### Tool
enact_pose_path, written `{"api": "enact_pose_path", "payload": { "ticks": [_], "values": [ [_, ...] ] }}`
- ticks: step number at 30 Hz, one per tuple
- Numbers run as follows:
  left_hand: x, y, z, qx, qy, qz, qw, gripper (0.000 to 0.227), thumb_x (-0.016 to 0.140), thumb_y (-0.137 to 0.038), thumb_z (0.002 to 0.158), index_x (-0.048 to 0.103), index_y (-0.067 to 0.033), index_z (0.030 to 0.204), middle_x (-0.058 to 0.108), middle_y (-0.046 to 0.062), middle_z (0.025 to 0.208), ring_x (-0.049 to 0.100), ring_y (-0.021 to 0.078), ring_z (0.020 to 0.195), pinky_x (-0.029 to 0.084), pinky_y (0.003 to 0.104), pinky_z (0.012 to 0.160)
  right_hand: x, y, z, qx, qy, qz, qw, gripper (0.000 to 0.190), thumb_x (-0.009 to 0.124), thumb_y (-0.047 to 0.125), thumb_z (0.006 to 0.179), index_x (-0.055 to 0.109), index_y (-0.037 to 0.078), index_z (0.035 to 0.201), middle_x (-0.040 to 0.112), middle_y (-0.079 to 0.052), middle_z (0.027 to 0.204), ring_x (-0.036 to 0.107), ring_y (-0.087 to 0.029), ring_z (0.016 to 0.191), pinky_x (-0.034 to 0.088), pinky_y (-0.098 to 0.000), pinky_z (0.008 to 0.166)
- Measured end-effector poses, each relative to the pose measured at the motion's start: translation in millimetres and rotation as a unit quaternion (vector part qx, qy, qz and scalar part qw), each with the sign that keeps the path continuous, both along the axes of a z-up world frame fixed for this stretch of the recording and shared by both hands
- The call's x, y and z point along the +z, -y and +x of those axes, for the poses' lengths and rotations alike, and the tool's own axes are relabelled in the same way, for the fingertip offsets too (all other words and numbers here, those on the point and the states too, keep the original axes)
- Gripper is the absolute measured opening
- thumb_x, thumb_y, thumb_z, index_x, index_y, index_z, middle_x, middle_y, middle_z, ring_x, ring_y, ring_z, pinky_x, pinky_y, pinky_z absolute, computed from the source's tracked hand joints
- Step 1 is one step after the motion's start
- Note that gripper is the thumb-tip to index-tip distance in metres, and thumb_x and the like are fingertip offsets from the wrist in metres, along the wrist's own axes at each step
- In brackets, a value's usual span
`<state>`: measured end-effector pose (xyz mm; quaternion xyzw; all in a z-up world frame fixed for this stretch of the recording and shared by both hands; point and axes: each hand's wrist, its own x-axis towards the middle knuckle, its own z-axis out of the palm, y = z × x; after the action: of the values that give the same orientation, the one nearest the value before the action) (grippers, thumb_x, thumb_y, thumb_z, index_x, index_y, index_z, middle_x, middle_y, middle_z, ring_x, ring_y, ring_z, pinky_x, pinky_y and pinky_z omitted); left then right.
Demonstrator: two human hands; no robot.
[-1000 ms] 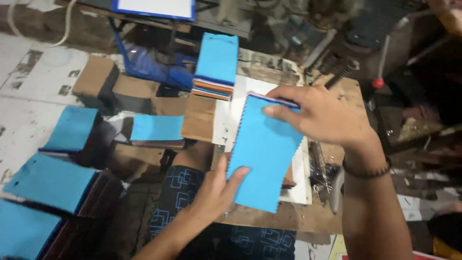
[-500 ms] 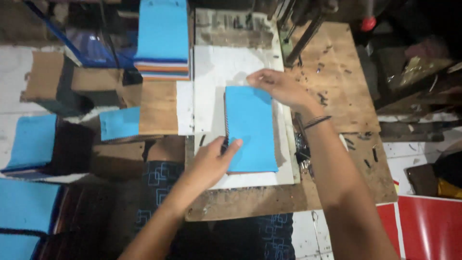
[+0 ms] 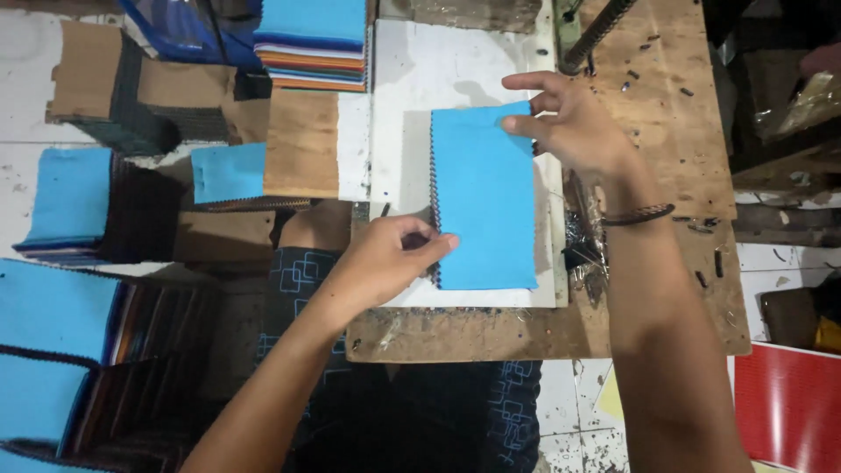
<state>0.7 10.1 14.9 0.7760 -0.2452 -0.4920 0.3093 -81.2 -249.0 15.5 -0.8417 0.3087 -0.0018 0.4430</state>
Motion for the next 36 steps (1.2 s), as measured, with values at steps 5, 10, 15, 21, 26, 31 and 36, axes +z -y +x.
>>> {"api": "enact_pose_path", "payload": {
  "ticks": [5, 10, 15, 21, 26, 31, 36],
  "values": [
    [-6, -1, -3, 0.013, -0.006, -0.009, 1.000, 0.034, 0.064, -0.051, 0.094, 0.073, -0.0182, 0.091, 0.074, -0.003, 0.081, 0.059, 0.0114, 0.065, 0.040, 0.029, 0.068, -1, -1, 3, 0.009, -0.013, -0.025, 1.000, 0.046, 0.072, 0.026, 0.095, 0.062, 0.022, 0.140, 0.053, -0.002, 0.096, 0.055, -0.013, 0.084, 0.044, -0.0279, 0.073],
    [-22, -3, 0, 0.014, 0.019, -0.023, 0.999, 0.036, 0.063, -0.053, 0.094, 0.075, -0.0185, 0.098, 0.072, -0.003, 0.068, 0.053, 0.0106, 0.049, 0.040, 0.029, 0.056, -20, -4, 5, -0.027, -0.003, 0.026, 0.999, 0.042, 0.068, 0.021, 0.097, 0.062, 0.021, 0.139, 0.054, -0.001, 0.096, 0.057, -0.015, 0.086, 0.049, -0.0319, 0.070],
    [-23, -4, 2, -0.012, 0.034, -0.043, 0.998, 0.039, 0.061, -0.056, 0.094, 0.074, -0.0210, 0.103, 0.062, -0.005, 0.054, 0.046, 0.0086, 0.039, 0.035, 0.026, 0.044, -22, 5, 6, -0.030, 0.046, 0.086, 0.995, 0.043, 0.066, 0.018, 0.099, 0.059, 0.016, 0.141, 0.031, 0.006, 0.074, 0.036, -0.008, 0.067, 0.028, -0.0225, 0.046],
    [-24, -6, 7, 0.008, 0.014, -0.028, 0.999, 0.040, 0.060, -0.057, 0.093, 0.072, -0.0204, 0.103, 0.051, -0.004, 0.048, 0.045, 0.0108, 0.044, 0.033, 0.029, 0.049, -16, -1, 15, -0.055, -0.017, 0.036, 0.998, 0.041, 0.067, 0.027, 0.099, 0.061, 0.028, 0.140, 0.044, 0.000, 0.104, 0.045, -0.013, 0.097, 0.040, -0.0307, 0.073],
    [-33, -9, 8, 0.009, 0.014, -0.036, 0.999, 0.045, 0.060, -0.058, 0.091, 0.073, -0.0179, 0.107, 0.063, 0.001, 0.061, 0.057, 0.0146, 0.054, 0.041, 0.032, 0.056, -23, -3, 15, -0.048, -0.011, 0.036, 0.998, 0.039, 0.065, 0.026, 0.100, 0.061, 0.023, 0.139, 0.036, 0.001, 0.092, 0.038, -0.011, 0.098, 0.038, -0.0288, 0.064],
    [-36, -9, 6, -0.010, 0.030, -0.053, 0.998, 0.044, 0.059, -0.057, 0.093, 0.073, -0.0168, 0.105, 0.059, 0.000, 0.052, 0.054, 0.0147, 0.047, 0.039, 0.031, 0.050, -23, -6, 4, -0.046, 0.000, 0.056, 0.997, 0.043, 0.065, 0.032, 0.099, 0.060, 0.020, 0.139, 0.024, 0.010, 0.066, 0.035, -0.004, 0.070, 0.039, -0.0231, 0.060],
    [-29, -7, 3, 0.011, 0.016, -0.017, 1.000, 0.043, 0.057, -0.058, 0.093, 0.074, -0.0218, 0.108, 0.055, -0.005, 0.049, 0.045, 0.0101, 0.039, 0.031, 0.028, 0.043, -8, -22, -13, -0.028, -0.068, 0.063, 0.995, 0.076, 0.059, 0.040, 0.098, 0.033, 0.008, 0.161, 0.038, -0.001, 0.082, 0.055, -0.019, 0.086, 0.056, -0.0337, 0.079]
  ]
}}
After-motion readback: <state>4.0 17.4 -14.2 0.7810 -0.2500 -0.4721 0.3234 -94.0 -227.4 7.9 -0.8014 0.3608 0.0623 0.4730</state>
